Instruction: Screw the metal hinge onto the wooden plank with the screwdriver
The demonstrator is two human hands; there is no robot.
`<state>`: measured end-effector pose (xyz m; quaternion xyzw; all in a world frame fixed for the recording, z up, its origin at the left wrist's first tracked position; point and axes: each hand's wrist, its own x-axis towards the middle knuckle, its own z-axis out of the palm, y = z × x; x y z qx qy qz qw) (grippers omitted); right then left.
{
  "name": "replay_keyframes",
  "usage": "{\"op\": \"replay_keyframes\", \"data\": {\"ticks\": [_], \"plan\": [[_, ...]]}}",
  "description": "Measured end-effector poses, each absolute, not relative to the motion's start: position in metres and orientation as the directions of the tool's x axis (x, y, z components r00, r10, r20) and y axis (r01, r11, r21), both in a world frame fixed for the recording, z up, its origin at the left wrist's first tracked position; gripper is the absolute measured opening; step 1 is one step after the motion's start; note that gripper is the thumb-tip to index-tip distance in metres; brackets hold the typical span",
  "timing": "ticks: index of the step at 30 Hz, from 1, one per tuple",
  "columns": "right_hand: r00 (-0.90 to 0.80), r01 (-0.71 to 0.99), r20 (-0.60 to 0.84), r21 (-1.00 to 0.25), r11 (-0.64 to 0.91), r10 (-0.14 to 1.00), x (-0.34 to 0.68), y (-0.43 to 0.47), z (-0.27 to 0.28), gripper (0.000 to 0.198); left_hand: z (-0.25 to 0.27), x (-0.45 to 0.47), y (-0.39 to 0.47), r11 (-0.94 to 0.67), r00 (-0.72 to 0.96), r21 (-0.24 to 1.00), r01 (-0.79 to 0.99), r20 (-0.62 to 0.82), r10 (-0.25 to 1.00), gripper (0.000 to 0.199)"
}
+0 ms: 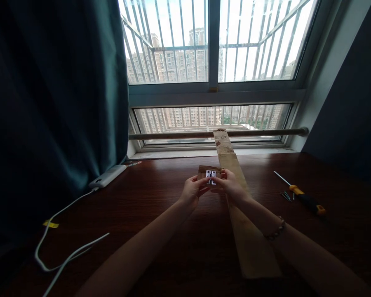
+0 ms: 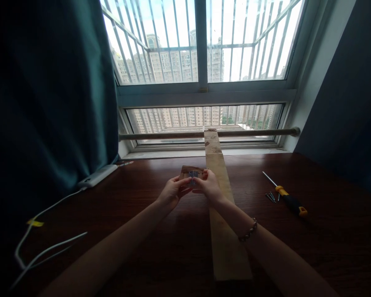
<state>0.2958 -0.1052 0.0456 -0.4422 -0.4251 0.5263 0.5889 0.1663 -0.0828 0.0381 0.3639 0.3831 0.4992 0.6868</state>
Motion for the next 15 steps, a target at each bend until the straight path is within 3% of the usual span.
{"op": "replay_keyframes", "data": {"ticks": [9,15], "plan": [[0.173,-0.21,-0.02,-0.977,0.017,0.985,0.298,-0.105,0.05,0.014,0.04,0.17,-0.086,0.242,0.152,0.823,-0.513,-0.19,0.97,0.023],[0.245,-0.142,-0.007,-0.989,0.028,0.969,0.309,-0.098,0.056,0.012,0.04,0.171,-0.087,0.208,0.09,0.817,-0.538,-0.19,0.978,0.022]]}}
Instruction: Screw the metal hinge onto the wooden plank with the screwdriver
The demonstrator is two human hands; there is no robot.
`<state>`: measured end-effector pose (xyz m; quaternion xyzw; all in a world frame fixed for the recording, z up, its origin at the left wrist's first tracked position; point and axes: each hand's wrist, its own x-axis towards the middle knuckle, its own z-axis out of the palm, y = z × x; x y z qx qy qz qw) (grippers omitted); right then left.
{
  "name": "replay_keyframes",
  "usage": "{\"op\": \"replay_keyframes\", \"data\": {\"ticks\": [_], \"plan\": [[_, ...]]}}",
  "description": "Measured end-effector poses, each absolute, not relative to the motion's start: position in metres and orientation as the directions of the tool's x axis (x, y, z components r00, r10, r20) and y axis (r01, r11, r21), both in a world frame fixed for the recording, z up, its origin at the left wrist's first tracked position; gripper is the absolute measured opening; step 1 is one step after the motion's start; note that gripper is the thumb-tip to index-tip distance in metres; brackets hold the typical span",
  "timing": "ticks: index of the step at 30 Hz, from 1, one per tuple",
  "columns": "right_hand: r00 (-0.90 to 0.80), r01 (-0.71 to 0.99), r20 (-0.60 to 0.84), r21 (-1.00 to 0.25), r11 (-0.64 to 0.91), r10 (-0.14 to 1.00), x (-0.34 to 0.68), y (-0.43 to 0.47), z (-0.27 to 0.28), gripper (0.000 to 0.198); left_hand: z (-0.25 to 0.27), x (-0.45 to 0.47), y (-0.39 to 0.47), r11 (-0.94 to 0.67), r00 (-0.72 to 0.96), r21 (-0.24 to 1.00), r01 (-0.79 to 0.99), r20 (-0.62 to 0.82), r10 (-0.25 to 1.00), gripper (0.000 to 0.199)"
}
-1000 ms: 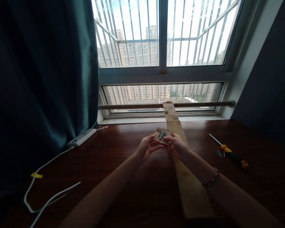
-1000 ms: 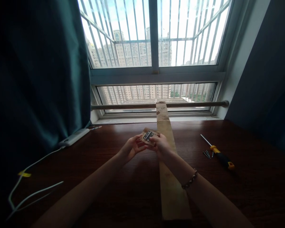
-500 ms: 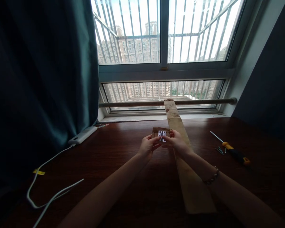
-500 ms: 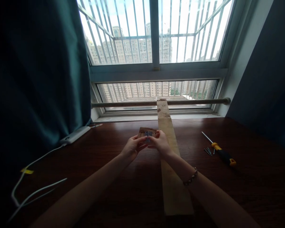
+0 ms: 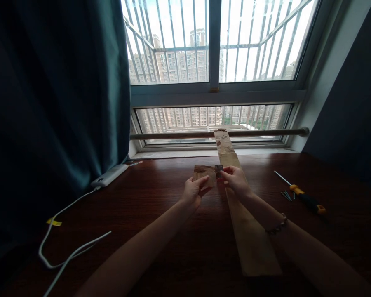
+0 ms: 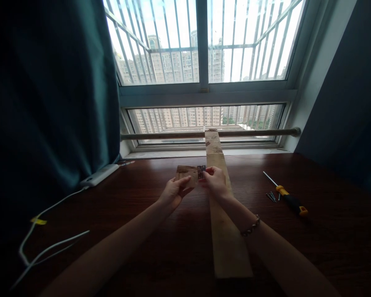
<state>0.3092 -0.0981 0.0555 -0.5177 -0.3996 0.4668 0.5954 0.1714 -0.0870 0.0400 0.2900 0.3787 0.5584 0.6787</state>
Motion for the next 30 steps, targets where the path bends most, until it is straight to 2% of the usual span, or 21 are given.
{"op": "replay_keyframes", "data": {"ticks": [3,7,11,15,20,26,30], "plan": [[0.288,-0.142,0.033,-0.987,0.077,0.957,0.327,-0.091,0.063,0.011,0.04,0.168,-0.083,0.192,0.07,0.806,-0.56,-0.185,0.98,0.02],[0.359,-0.063,0.1,-0.989,0.132,0.928,0.355,-0.082,0.075,0.007,0.04,0.165,-0.076,0.201,0.063,0.787,-0.584,-0.204,0.977,0.014],[0.392,-0.083,0.07,-0.99,0.111,0.917,0.37,-0.077,0.08,0.013,0.042,0.173,-0.066,0.204,0.061,0.754,-0.625,-0.213,0.975,0.016],[0.357,-0.117,0.088,-0.984,0.138,0.93,0.373,-0.075,0.077,0.027,0.045,0.192,-0.053,0.165,0.076,0.664,-0.729,-0.162,0.984,0.019],[0.31,-0.119,0.08,-0.985,0.122,0.947,0.373,-0.072,0.071,0.017,0.044,0.214,-0.043,0.197,0.166,0.505,-0.841,-0.106,0.98,0.018],[0.264,-0.134,0.082,-0.984,0.12,0.961,0.371,-0.07,0.064,0.015,0.026,0.217,-0.042,0.218,0.175,0.575,-0.788,-0.13,0.976,0.017],[0.23,-0.074,0.105,-0.989,0.125,0.967,0.371,-0.064,0.055,0.015,0.014,0.218,-0.045,0.221,0.157,0.618,-0.754,-0.157,0.975,0.019]]}}
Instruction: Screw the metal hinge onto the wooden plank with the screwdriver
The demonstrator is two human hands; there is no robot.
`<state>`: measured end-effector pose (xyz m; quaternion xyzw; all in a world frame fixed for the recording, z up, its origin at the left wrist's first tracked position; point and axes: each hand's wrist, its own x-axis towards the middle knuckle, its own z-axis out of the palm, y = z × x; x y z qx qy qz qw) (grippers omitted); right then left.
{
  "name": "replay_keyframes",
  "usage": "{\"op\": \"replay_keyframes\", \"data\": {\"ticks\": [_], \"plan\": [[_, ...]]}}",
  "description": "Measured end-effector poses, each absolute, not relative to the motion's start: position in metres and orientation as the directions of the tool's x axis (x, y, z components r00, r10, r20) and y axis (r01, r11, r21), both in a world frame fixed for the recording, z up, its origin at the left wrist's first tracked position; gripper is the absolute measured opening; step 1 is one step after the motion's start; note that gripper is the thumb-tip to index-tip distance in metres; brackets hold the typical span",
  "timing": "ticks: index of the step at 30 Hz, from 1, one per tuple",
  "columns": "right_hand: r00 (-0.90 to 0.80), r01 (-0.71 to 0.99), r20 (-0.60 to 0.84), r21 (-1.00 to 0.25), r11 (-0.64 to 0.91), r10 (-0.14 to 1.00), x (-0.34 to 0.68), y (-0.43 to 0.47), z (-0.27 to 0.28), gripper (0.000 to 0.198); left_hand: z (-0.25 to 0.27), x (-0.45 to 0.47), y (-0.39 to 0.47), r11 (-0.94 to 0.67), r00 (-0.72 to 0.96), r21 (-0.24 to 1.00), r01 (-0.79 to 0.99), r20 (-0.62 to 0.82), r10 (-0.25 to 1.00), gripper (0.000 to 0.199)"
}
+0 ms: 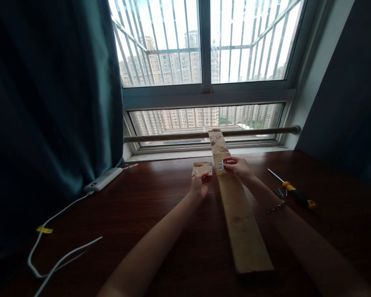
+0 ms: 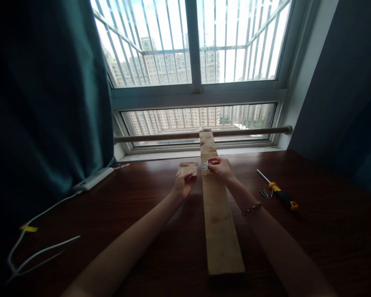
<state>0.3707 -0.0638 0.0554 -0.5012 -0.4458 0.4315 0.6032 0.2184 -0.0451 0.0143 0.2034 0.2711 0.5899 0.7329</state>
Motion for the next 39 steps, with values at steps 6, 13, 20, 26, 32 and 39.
{"op": "replay_keyframes", "data": {"ticks": [6,13,20,26,32,39], "plan": [[0.233,0.06,0.177,-0.984,0.167,0.956,0.369,-0.056,0.041,0.021,0.007,0.228,-0.055,0.198,0.128,0.62,-0.759,-0.156,0.979,0.019],[0.184,0.33,0.293,-0.917,0.222,0.938,0.36,-0.057,0.033,0.025,0.002,0.23,-0.06,0.262,0.157,0.605,-0.752,-0.222,0.962,0.013],[0.139,0.584,0.429,-0.763,0.276,0.893,0.353,-0.063,0.032,0.023,0.004,0.23,-0.063,0.292,0.178,0.588,-0.754,-0.245,0.953,0.014],[0.103,0.777,0.5,-0.58,0.245,0.86,0.35,-0.068,0.032,0.022,0.007,0.23,-0.066,0.308,0.193,0.585,-0.751,-0.252,0.948,0.014],[0.103,0.799,0.498,-0.557,0.226,0.861,0.351,-0.065,0.03,0.022,0.006,0.231,-0.067,0.291,0.177,0.589,-0.754,-0.244,0.953,0.015],[0.09,0.807,0.505,-0.542,0.234,0.858,0.353,-0.065,0.03,0.02,0.005,0.232,-0.064,0.259,0.163,0.616,-0.744,-0.209,0.964,0.018]]}}
